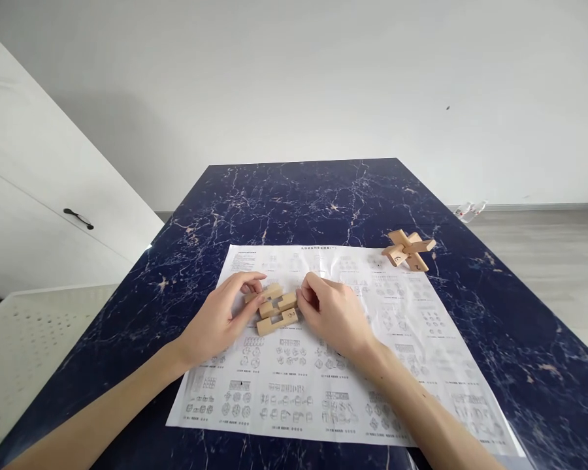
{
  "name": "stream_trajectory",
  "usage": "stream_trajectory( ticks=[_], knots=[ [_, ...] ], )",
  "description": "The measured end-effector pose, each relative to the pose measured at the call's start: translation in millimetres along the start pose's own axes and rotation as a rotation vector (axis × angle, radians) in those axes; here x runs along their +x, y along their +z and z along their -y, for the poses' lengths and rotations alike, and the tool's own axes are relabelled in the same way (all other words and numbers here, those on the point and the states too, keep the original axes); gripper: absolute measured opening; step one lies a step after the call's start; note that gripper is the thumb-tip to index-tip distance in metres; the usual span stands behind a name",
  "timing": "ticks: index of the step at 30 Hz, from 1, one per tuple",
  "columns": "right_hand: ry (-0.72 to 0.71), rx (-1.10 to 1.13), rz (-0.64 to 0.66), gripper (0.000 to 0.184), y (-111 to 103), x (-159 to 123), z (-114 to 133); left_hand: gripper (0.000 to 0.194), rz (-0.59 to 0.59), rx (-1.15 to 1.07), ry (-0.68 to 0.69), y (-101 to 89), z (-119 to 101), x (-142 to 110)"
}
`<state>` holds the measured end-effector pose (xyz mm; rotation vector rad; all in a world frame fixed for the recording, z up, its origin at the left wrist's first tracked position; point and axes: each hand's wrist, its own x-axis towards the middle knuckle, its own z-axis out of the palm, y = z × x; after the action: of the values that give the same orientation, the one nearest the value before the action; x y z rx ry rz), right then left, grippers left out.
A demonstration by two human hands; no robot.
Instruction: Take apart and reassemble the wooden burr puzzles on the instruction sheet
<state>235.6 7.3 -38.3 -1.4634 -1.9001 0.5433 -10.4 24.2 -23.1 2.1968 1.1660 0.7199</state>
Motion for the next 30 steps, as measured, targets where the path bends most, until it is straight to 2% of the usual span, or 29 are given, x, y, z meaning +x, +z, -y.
stream_trajectory(
  ticks=[5, 10, 19, 30],
  knots=[
    [0.002, 0.019, -0.059, 0.033, -0.5, -3.4, 4.0, 0.023, -0.055, 0.097, 0.011, 0.2, -1.3, -0.7],
    [-0.051, 0.052, -0.102, 0.026, -3.4, -6.0, 9.6, 0.028, -0.086, 0.183, 0.026, 1.7, -0.9, -0.2],
    [-0.071, 0.062, -0.077, 0.022, -4.0, -7.8, 11.2, 0.021, -0.093, 0.223, 0.007, 2.0, 1.0, 1.1],
    [-0.082, 0.057, -0.060, 0.022, -3.1, -6.7, 12.4, 0.027, -0.094, 0.215, -0.011, 1.7, 0.0, 0.4]
  ],
)
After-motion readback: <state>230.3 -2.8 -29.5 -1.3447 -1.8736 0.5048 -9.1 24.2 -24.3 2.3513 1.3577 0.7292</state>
